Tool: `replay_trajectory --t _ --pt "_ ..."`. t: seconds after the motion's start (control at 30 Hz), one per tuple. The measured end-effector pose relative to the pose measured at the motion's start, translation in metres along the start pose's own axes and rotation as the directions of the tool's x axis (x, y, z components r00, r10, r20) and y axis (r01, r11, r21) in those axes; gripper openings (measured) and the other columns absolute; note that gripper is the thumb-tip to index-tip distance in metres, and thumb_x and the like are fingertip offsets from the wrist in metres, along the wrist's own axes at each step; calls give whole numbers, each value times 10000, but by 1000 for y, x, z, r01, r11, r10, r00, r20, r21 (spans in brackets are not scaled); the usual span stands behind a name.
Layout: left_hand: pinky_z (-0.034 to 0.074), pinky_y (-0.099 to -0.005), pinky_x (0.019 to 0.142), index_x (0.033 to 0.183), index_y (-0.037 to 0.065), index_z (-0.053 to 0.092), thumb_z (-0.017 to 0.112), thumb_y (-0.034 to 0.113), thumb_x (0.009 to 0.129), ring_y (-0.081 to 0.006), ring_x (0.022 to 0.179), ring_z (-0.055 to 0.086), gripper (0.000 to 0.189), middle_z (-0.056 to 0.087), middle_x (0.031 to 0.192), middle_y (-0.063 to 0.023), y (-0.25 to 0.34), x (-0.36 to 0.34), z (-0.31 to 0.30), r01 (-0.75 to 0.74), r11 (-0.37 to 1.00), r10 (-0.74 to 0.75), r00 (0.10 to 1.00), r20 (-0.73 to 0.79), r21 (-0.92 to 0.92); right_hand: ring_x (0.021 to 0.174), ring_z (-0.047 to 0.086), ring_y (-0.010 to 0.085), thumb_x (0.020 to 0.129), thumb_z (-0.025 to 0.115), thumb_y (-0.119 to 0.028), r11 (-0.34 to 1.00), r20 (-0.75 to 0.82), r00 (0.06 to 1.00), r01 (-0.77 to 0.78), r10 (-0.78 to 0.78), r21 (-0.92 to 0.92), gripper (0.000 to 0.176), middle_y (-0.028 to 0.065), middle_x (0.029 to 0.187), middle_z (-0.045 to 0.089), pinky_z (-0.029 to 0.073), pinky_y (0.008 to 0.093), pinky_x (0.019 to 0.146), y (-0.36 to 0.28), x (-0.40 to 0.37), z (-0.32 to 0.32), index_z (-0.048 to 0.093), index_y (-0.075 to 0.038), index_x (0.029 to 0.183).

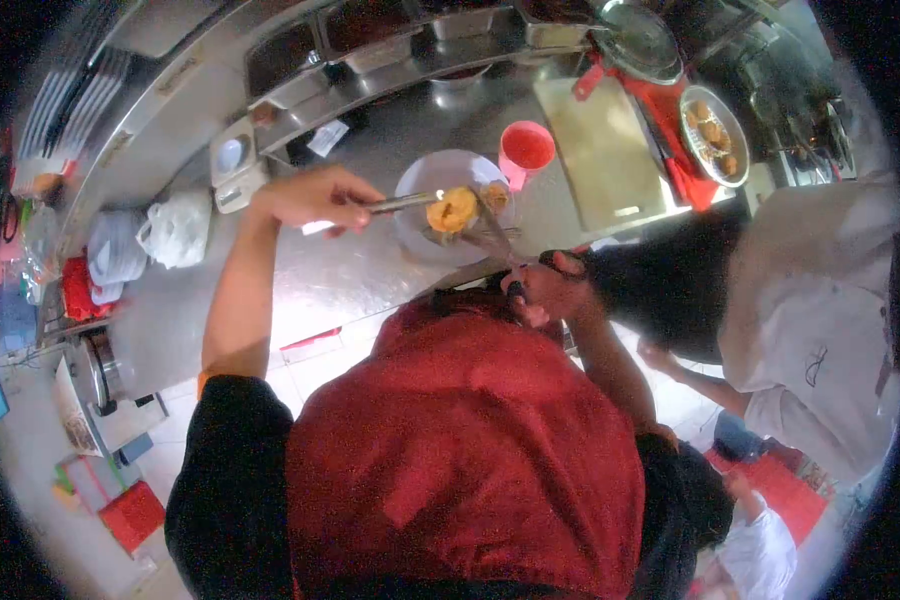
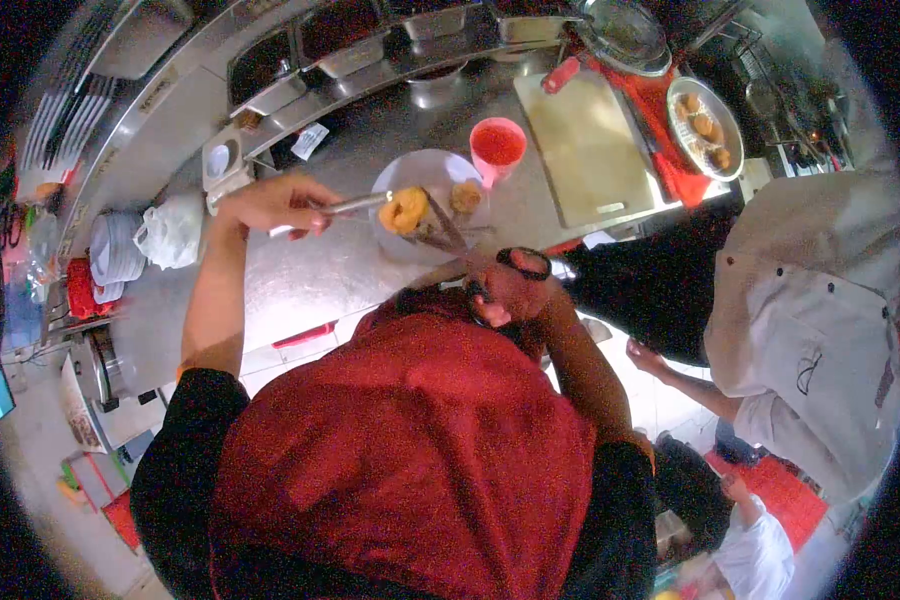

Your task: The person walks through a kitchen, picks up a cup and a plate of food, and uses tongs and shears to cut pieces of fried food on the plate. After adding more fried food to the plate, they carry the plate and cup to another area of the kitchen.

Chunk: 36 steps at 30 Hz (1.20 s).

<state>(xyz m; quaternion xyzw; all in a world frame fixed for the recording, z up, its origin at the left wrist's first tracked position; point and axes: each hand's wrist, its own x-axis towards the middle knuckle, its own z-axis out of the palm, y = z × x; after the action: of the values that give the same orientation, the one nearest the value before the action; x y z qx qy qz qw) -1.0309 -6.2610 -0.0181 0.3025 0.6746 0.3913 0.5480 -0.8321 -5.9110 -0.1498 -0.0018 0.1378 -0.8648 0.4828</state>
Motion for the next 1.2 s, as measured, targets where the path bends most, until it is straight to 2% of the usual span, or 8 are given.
replay_trajectory --t 0.07,0.1,0.2,0.4,0.53,0.57,0.63,1.2 --pt "421 -221 490 1228 10 599 662 292 900 -66 580 513 437 592 761 -2 -8 4 4 65 997 -69 994 -86 -45 644 498 198 704 632 -698 793 -211 977 -119 -12 -598 902 133 891 589 374 310 530 -8 0 17 469 19 1225" --pt "421 -221 490 1228 10 599 662 292 900 -66 580 513 437 592 761 -2 -11 5 6 66 997 -70 994 -81 -46 688 524 218 717 632 -682 262 -365 920 -320 -145 -911 924 159 948 602 422 347 570 -10 0 22 446 57 1239" --pt "400 -227 485 1203 59 636 668 295 890 -60 574 516 393 594 724 8 -19 10 11 80 995 -87 985 -147 -52 641 536 216 683 678 -675 994 -148 986 83 -71 77 934 147 962 615 394 284 494 10 0 -20 406 -57 1328" --pt "377 -223 483 1204 73 643 676 295 891 -55 552 480 385 566 687 19 -37 17 23 22 998 -38 962 -271 -64 925 620 325 718 699 -606 960 -209 958 231 -196 161 962 156 1222 564 513 398 807 5 9 17 349 -48 1419" --pt "380 -225 493 1169 44 649 674 284 894 -56 562 476 366 552 692 19 -39 18 36 -6 975 -79 925 -372 -221 1005 598 319 755 700 -547 989 -96 992 93 -82 116 901 142 1247 571 458 408 929 7 -11 -39 352 -66 1433" --pt "382 -227 496 1160 35 649 670 280 897 -58 566 477 360 549 693 19 -39 17 40 -27 969 -72 920 -385 -246 1031 591 311 803 666 -504 803 -273 955 -70 -118 -592 815 142 1239 578 446 399 944 7 -28 -67 369 -64 1421" --pt "384 -229 497 1151 34 654 669 276 897 -59 566 475 351 546 693 19 -39 14 44 -32 969 -67 920 -386 -244 1137 530 212 904 521 -575 145 -332 912 -304 -242 -942 680 102 1214 593 413 368 958 -19 -13 23 460 -47 1329" --pt "410 -237 514 1165 45 664 685 304 882 -60 576 459 385 552 720 34 -25 -6 39 44 994 -81 919 -387 -104 1099 508 295 906 491 -594 316 -349 891 -254 -291 -914 631 183 1137 546 370 388 993 -2 29 39 511 -23 1177"
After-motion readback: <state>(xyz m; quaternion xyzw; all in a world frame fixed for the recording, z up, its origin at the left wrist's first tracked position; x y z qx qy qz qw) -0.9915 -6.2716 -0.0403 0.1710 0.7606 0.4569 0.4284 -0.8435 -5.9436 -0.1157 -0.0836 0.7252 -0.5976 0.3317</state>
